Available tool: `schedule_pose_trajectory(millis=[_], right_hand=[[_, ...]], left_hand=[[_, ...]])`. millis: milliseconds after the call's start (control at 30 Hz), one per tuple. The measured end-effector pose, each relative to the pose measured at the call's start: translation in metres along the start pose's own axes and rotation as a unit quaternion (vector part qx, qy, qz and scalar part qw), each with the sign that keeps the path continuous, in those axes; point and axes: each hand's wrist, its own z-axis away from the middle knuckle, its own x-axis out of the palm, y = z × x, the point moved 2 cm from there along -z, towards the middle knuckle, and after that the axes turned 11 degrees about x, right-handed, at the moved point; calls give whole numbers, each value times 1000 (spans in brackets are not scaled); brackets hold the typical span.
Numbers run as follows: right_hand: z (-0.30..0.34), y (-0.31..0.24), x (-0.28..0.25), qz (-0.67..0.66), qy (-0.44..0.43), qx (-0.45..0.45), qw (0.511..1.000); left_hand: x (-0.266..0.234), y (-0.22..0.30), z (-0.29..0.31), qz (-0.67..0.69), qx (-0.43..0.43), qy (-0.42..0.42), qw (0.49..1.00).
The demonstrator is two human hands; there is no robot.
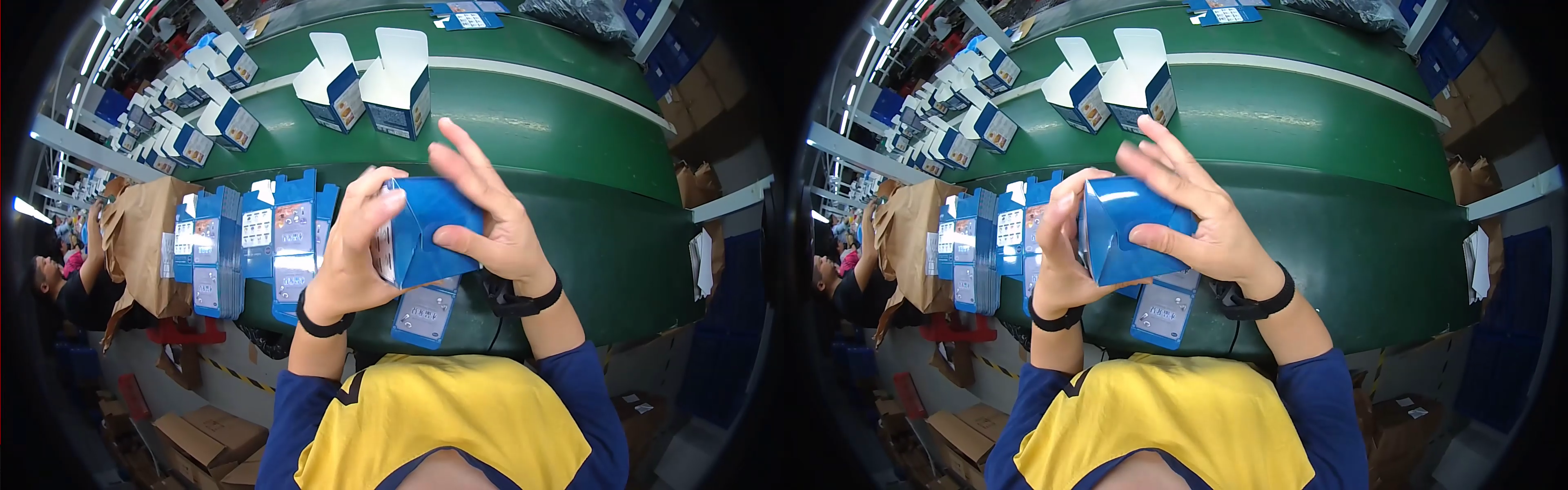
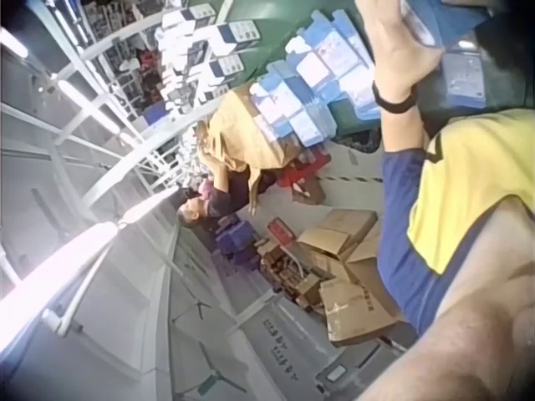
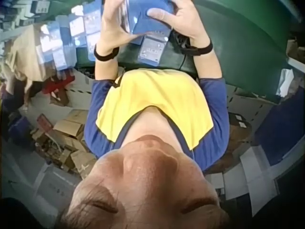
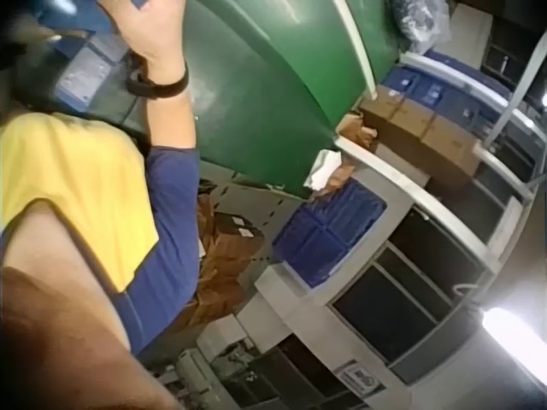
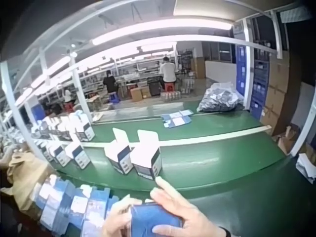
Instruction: The person picks up flat blue and white cardboard boxes one at a time, shapes them into rectangular cubes, and folds the bottom flaps by hand. Each assembled box is then placed into a row on the green conveyor belt.
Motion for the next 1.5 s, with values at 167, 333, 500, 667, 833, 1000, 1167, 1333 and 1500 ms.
schedule_pose_trajectory(millis=[167, 333, 500, 667, 833, 1000, 1167, 1333, 1500], right_hand=[[3, 4, 4, 62, 11, 140, 988], [2, 4, 8, 151, 1, 99, 983], [5, -3, 2, 167, -10, 84, 982], [7, -6, -3, 52, 49, 65, 995], [10, -2, -5, -6, 116, 29, 993], [3, 11, -18, -96, 165, 146, 971], [14, 58, -42, -234, 12, 349, 907], [-10, 85, -60, -222, 73, 285, 929], [-73, 134, -90, 168, 215, 82, 959]], left_hand=[[-9, 6, -4, -142, 80, -175, 971], [-9, 12, -3, -124, 36, -182, 975], [-10, 13, -7, -71, 49, -205, 975], [14, 7, -8, -103, 46, -160, 981], [25, 8, -6, -74, 18, -123, 989], [11, -3, -12, -90, 133, -194, 968], [4, -12, 3, -270, 256, -301, 878], [-28, -50, 46, -397, -78, -235, 884], [-6, -50, 81, -399, -317, -251, 823]])
